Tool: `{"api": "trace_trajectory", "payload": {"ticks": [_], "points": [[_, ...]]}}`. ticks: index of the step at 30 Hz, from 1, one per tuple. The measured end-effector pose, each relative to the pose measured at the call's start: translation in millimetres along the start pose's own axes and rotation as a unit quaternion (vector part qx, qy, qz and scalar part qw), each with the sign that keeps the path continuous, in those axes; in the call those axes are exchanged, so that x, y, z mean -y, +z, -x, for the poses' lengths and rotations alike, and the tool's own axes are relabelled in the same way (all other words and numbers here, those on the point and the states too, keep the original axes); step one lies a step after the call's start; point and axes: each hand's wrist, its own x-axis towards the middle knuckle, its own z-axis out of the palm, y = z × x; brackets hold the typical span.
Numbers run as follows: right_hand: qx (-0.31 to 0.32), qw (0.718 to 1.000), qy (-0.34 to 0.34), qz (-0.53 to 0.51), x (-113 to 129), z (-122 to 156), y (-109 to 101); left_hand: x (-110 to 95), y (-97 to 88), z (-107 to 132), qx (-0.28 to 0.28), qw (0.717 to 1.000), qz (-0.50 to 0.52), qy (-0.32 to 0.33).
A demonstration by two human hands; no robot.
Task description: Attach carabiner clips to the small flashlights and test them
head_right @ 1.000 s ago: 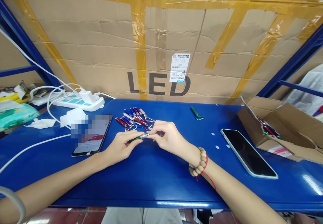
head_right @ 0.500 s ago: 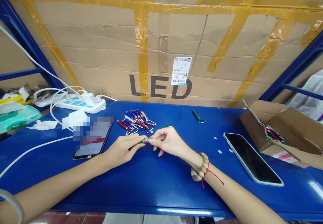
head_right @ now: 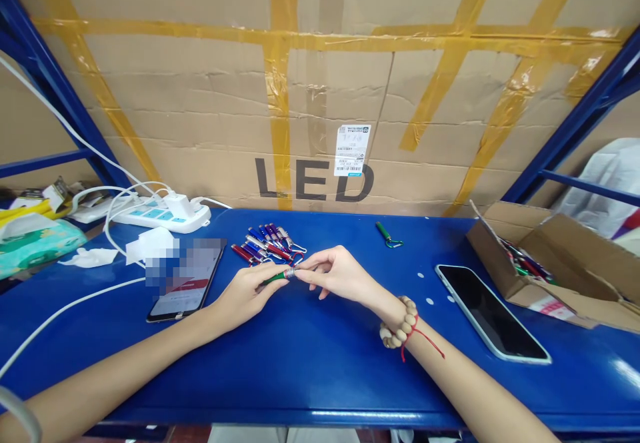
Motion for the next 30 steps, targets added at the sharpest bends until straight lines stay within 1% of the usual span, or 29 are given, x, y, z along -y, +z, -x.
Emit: {"api": "trace_trajectory", "payload": {"ticks": [2,4,6,7,8,9,11,14,17,19,20,22,23,24,26,27,28,30], "points": [[-0.021,0.999,-0.011,0.029,-1.0,-0.8,-5.6,-0.6,-0.6,-1.5,-0.002,0.999,0.017,-0.045],[-0.086,0.988,-0.054,0.112,-4.3,-2.5,-14.6,-2.6,-2.3,-3.2,-0.002,0.994,0.038,-0.104],[-0.159,0.953,-0.113,0.230,-10.0,-4.8,-25.0,-4.6,-4.4,-4.6,-0.008,0.985,0.073,-0.156],[-0.179,0.933,-0.130,0.283,-13.6,-6.0,-29.8,-5.0,-5.2,-5.1,-0.013,0.980,0.098,-0.173],[-0.185,0.917,-0.135,0.326,-17.6,-7.2,-33.9,-4.9,-5.5,-5.5,-0.020,0.974,0.126,-0.186],[-0.173,0.909,-0.130,0.356,-21.6,-8.2,-36.8,-4.2,-5.5,-5.7,-0.026,0.968,0.155,-0.197],[-0.120,0.905,-0.115,0.392,-29.3,-10.2,-39.6,-1.8,-4.4,-6.0,-0.032,0.952,0.213,-0.217],[-0.043,0.897,-0.132,0.420,-37.4,-12.7,-37.8,0.5,-2.2,-7.0,-0.032,0.924,0.291,-0.245],[-0.026,0.877,-0.151,0.455,-38.4,-13.9,-34.0,-1.8,-1.8,-8.6,-0.029,0.895,0.355,-0.267],[-0.025,0.868,-0.153,0.472,-35.5,-13.7,-31.9,-4.4,-2.5,-9.6,-0.034,0.883,0.378,-0.275],[-0.027,0.868,-0.152,0.473,-33.7,-13.3,-31.0,-5.6,-3.0,-10.0,-0.038,0.880,0.384,-0.277],[-0.049,0.880,-0.157,0.446,-29.9,-12.8,-28.7,-7.3,-3.6,-10.4,-0.044,0.876,0.390,-0.280],[-0.065,0.895,-0.158,0.412,-28.2,-12.6,-27.0,-7.7,-3.7,-10.4,-0.042,0.875,0.390,-0.282],[-0.079,0.918,-0.152,0.359,-26.5,-12.6,-24.6,-7.8,-3.6,-10.2,-0.037,0.876,0.388,-0.283],[-0.094,0.968,-0.118,0.203,-22.8,-12.6,-17.2,-7.6,-2.8,-9.5,-0.021,0.881,0.378,-0.283],[-0.092,0.985,-0.092,0.114,-20.6,-12.2,-12.2,-7.4,-2.1,-9.0,-0.013,0.885,0.371,-0.282],[-0.087,0.994,-0.066,0.031,-18.1,-11.6,-6.6,-7.3,-1.4,-8.4,-0.005,0.888,0.363,-0.282],[-0.075,0.992,-0.030,-0.092,-12.6,-8.8,5.2,-7.7,-0.3,-7.4,0.013,0.895,0.345,-0.281]]}}
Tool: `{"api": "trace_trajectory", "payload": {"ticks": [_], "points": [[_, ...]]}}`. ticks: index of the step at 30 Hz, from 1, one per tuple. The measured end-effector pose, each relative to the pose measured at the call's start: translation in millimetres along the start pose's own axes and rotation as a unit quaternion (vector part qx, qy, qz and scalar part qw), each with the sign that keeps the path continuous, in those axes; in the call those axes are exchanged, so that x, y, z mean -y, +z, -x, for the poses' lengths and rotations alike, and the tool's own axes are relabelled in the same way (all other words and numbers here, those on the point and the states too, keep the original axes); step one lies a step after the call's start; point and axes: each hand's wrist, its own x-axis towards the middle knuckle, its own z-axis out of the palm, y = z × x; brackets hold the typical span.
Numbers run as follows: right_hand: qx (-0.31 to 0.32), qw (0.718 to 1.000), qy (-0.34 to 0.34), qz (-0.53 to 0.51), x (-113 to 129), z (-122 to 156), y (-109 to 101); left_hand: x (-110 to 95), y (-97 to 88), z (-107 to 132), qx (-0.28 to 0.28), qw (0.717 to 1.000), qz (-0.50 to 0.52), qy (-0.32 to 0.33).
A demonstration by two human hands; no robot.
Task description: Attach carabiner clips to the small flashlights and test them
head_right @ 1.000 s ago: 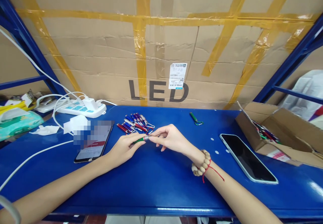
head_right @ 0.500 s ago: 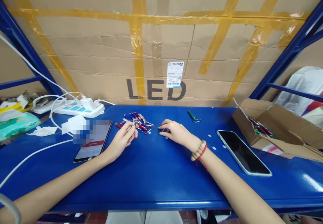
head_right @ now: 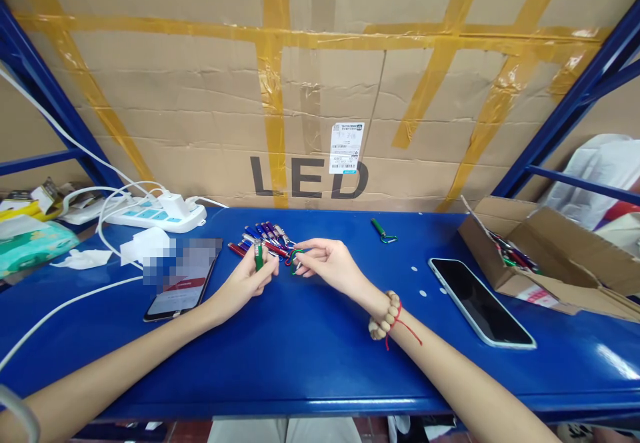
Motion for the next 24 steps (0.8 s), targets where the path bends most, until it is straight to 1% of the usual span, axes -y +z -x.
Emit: {"api": "trace_trajectory", "payload": {"ticks": [1,3,7,11,13,14,15,16,18,19,22,24], "points": [[0.002,0.999,0.013,-0.038,1.9,2.6,5.5,0.0,0.5,0.6,0.006,1.000,-0.011,0.001],[0.003,0.996,0.025,-0.080,5.0,7.8,14.0,-1.1,1.4,1.8,0.016,0.999,-0.028,0.008],[0.011,0.996,0.009,-0.084,5.8,12.7,19.3,-4.1,2.1,4.2,0.032,0.998,-0.033,0.035],[0.033,0.999,-0.019,-0.039,3.0,11.4,16.7,-3.8,1.4,5.4,0.052,0.995,-0.056,0.067],[0.036,0.997,-0.060,0.029,3.5,11.6,14.3,-4.0,0.9,5.8,0.044,0.993,-0.075,0.080],[0.031,0.992,-0.093,0.081,4.4,12.0,12.8,-4.4,0.6,6.1,0.038,0.992,-0.084,0.085],[0.026,0.981,-0.133,0.137,5.5,12.7,11.1,-5.0,0.4,6.3,0.035,0.991,-0.094,0.087],[0.023,0.965,-0.176,0.194,6.7,13.5,9.2,-5.6,0.2,6.5,0.034,0.990,-0.104,0.089],[0.036,0.924,-0.251,0.288,8.7,15.0,5.5,-6.0,0.1,6.5,0.042,0.987,-0.128,0.091],[0.051,0.904,-0.278,0.322,9.3,15.6,4.0,-5.7,0.1,6.4,0.048,0.985,-0.140,0.092],[0.091,0.852,-0.322,0.402,8.7,16.2,1.9,-3.4,0.4,5.6,0.059,0.982,-0.154,0.094],[0.096,0.831,-0.335,0.434,6.8,15.9,2.5,-2.6,0.5,5.4,0.058,0.984,-0.140,0.090]]}}
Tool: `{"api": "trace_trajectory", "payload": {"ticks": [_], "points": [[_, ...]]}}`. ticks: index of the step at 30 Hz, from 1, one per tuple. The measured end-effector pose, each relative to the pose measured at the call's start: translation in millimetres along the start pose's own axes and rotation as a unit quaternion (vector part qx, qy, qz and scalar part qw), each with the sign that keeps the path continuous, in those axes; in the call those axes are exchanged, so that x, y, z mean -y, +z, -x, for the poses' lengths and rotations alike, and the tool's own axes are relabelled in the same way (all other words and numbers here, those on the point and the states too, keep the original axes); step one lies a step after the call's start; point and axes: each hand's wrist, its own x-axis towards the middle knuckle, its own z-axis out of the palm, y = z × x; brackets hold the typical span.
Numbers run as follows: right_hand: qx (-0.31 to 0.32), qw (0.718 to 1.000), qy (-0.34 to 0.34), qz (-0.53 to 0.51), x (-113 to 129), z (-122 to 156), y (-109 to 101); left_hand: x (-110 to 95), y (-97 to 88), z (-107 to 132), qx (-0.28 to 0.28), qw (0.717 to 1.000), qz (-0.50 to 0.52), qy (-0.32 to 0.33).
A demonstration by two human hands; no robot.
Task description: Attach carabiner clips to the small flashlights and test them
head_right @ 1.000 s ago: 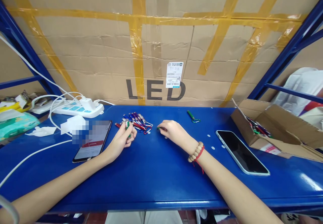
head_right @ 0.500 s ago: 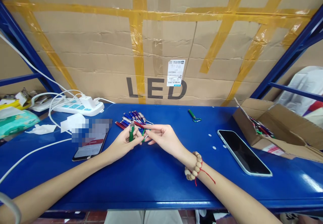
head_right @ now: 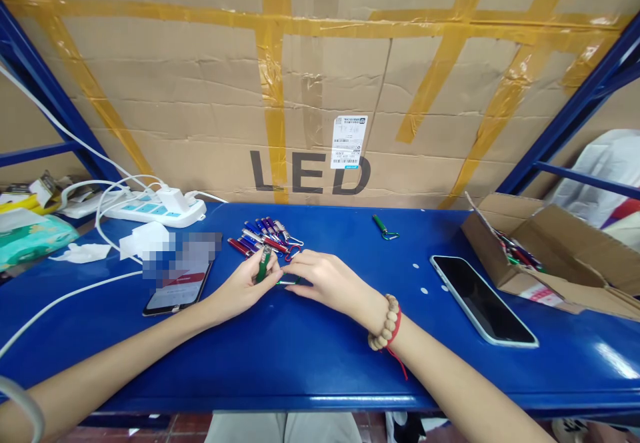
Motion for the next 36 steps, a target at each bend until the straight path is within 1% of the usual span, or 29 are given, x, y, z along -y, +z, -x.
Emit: {"api": "trace_trajectory", "payload": {"ticks": [2,3,5,7,9,10,12,14,16,18,20,22,24,27,30,33,36], "points": [[-0.007,1.000,0.004,0.002,-0.5,-0.2,2.5,-1.2,-0.3,0.1,-0.005,0.999,0.034,-0.015],[-0.017,1.000,0.016,-0.013,-0.6,-0.5,3.5,-2.3,-0.6,0.1,-0.006,0.998,0.059,-0.027],[-0.043,0.994,0.064,-0.077,-0.5,-1.7,4.9,-4.6,-1.1,-0.1,0.000,0.992,0.118,-0.056],[-0.068,0.974,0.133,-0.171,0.5,-3.5,5.3,-5.4,-1.2,-0.7,0.008,0.984,0.159,-0.073],[-0.082,0.943,0.189,-0.261,2.6,-5.4,5.5,-4.4,-0.8,-1.6,0.014,0.982,0.172,-0.079],[-0.084,0.930,0.204,-0.294,3.8,-6.2,5.6,-3.6,-0.5,-1.9,0.018,0.982,0.170,-0.078],[-0.090,0.917,0.214,-0.325,6.0,-7.1,6.3,-2.3,0.0,-2.4,0.027,0.983,0.164,-0.078],[-0.096,0.914,0.217,-0.328,7.4,-7.1,7.1,-2.6,0.2,-2.4,0.031,0.984,0.154,-0.084],[-0.096,0.918,0.216,-0.317,7.8,-6.6,7.8,-4.2,0.4,-2.2,0.034,0.985,0.144,-0.091],[-0.091,0.928,0.208,-0.294,7.9,-5.9,8.1,-5.7,0.7,-2.3,0.044,0.984,0.148,-0.094],[-0.091,0.942,0.186,-0.265,8.2,-5.4,8.3,-6.2,1.1,-2.6,0.053,0.980,0.170,-0.089],[-0.091,0.952,0.160,-0.246,9.0,-5.5,8.3,-5.8,1.2,-2.9,0.043,0.977,0.193,-0.081],[-0.088,0.954,0.148,-0.244,10.6,-6.1,8.2,-5.4,0.8,-2.8,0.018,0.978,0.195,-0.075],[-0.091,0.946,0.161,-0.266,13.7,-7.4,8.3,-6.5,0.0,-1.6,-0.007,0.988,0.145,-0.062],[-0.119,0.941,0.181,-0.259,14.2,-7.5,9.5,-8.8,-0.1,-0.8,-0.017,0.993,0.102,-0.051],[-0.149,0.940,0.194,-0.237,10.4,-5.9,12.1,-9.9,0.4,-1.4,-0.031,0.990,0.125,-0.059],[-0.157,0.923,0.227,-0.267,6.1,-4.2,15.6,-8.4,0.9,-2.2,-0.035,0.987,0.144,-0.060]]}}
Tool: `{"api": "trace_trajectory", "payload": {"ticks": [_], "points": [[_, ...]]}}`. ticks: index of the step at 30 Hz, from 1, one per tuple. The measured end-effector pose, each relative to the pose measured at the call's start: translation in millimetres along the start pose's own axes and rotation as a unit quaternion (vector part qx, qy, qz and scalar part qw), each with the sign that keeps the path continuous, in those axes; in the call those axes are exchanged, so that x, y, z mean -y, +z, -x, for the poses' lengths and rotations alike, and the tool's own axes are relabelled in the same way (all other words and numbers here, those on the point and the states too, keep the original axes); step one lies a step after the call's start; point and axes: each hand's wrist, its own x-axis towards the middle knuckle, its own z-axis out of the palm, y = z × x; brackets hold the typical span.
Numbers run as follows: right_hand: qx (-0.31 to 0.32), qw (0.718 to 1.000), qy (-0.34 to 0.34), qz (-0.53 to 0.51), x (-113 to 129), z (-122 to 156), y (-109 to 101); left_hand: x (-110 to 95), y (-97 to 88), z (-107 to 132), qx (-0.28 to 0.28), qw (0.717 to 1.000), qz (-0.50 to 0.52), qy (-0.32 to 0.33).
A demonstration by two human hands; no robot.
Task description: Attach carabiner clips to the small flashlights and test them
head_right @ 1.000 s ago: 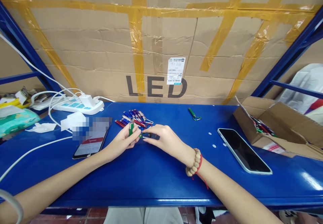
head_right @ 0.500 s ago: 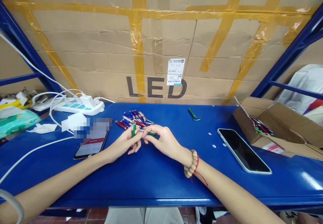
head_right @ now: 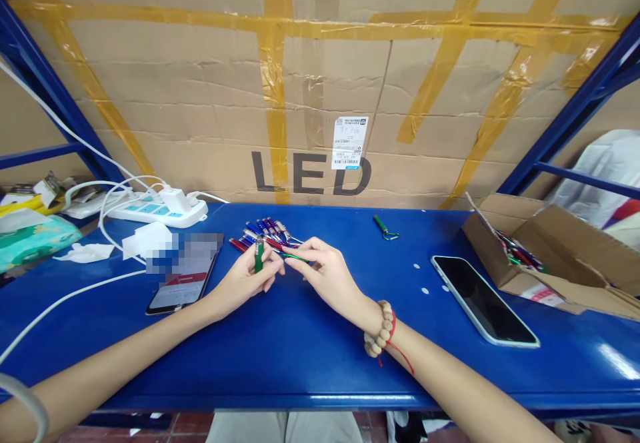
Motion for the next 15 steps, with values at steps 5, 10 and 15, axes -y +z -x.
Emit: {"api": "trace_trajectory", "payload": {"ticks": [5,10,15], "points": [[0.023,0.993,0.091,-0.078,-0.8,1.0,3.7,5.1,-0.2,-0.8,0.012,1.000,-0.013,0.021],[0.061,0.998,0.020,0.000,3.6,1.5,0.3,4.4,-4.0,-0.4,-0.039,0.991,-0.106,0.071],[0.124,0.954,-0.172,0.213,5.3,2.9,-8.1,1.0,-9.4,1.0,-0.027,0.967,-0.224,0.117]]}}
